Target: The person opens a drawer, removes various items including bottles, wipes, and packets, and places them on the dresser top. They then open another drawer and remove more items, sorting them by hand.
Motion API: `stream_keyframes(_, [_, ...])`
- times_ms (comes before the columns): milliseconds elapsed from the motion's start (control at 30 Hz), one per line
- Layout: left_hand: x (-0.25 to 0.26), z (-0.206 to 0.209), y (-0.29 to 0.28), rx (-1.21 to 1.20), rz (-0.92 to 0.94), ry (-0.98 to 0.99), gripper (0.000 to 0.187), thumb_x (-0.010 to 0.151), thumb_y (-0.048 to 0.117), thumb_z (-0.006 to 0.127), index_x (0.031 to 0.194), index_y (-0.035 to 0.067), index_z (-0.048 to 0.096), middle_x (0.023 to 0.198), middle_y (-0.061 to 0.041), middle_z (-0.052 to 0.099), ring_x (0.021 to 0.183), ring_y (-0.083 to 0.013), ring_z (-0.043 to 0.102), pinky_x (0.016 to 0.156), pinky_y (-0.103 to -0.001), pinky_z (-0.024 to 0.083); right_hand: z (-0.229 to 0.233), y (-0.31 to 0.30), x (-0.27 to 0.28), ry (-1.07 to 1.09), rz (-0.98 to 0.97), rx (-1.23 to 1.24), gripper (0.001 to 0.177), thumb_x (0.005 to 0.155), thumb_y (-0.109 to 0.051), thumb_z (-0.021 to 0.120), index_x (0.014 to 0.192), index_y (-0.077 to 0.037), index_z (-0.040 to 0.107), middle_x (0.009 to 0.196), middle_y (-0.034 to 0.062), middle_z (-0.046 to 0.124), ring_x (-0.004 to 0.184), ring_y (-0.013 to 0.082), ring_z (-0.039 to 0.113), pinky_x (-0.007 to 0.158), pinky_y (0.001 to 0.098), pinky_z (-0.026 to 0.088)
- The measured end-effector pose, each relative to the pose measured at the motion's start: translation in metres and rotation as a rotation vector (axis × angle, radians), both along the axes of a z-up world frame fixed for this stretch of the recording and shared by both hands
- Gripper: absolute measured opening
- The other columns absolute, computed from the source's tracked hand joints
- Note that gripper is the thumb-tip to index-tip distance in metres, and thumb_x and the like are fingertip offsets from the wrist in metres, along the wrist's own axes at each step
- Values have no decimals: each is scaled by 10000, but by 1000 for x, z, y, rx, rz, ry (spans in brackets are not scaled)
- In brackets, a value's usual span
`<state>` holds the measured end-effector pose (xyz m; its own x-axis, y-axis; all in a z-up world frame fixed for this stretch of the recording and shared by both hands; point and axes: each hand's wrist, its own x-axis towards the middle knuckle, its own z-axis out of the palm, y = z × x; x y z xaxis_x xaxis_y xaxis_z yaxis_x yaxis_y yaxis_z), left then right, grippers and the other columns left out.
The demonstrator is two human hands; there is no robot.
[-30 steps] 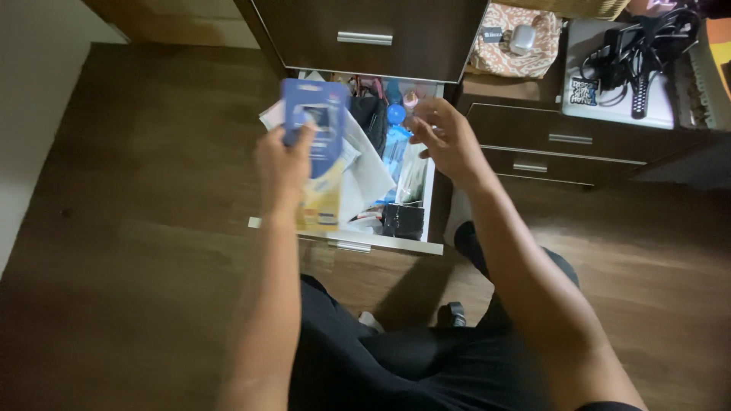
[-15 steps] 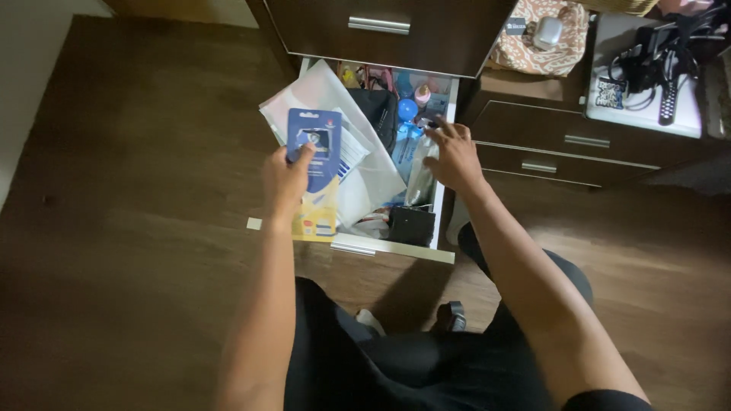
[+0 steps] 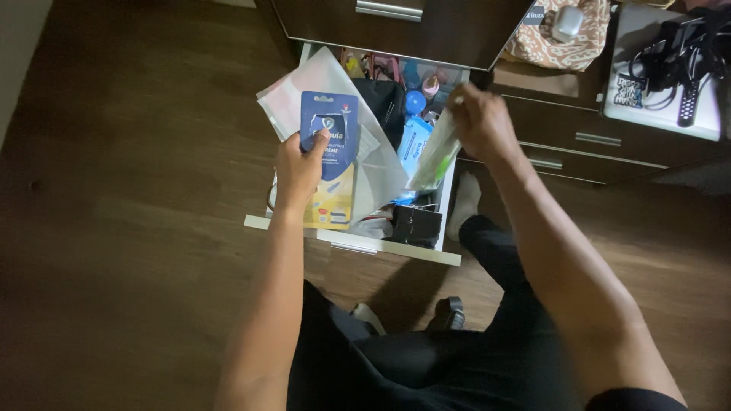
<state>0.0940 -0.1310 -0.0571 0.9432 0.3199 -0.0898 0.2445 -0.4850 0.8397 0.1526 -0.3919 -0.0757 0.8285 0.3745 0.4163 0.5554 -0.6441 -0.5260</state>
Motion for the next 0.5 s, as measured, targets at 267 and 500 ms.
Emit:
stream_keyframes(267, [2,2,-9,-334,-76,-138,260,819,260,473,888,17,535,726,-68,583,597,-121,530,550,-233,428,3,-1,28,-89,-283,382,243,961,-161,352,756,-36,388,631,56,385,461,123,348,374,222,383])
stream_keyframes(500, [-1,2,-45,-870,-46,-171,185,866,171,376,968,56,479,854,-65,540,764,-143,482,742,-300,354,1,69,-21,510,-349,1071,279,877,-230,388,1015,-38,537,547,-59,348,411,37,339,291,188,267])
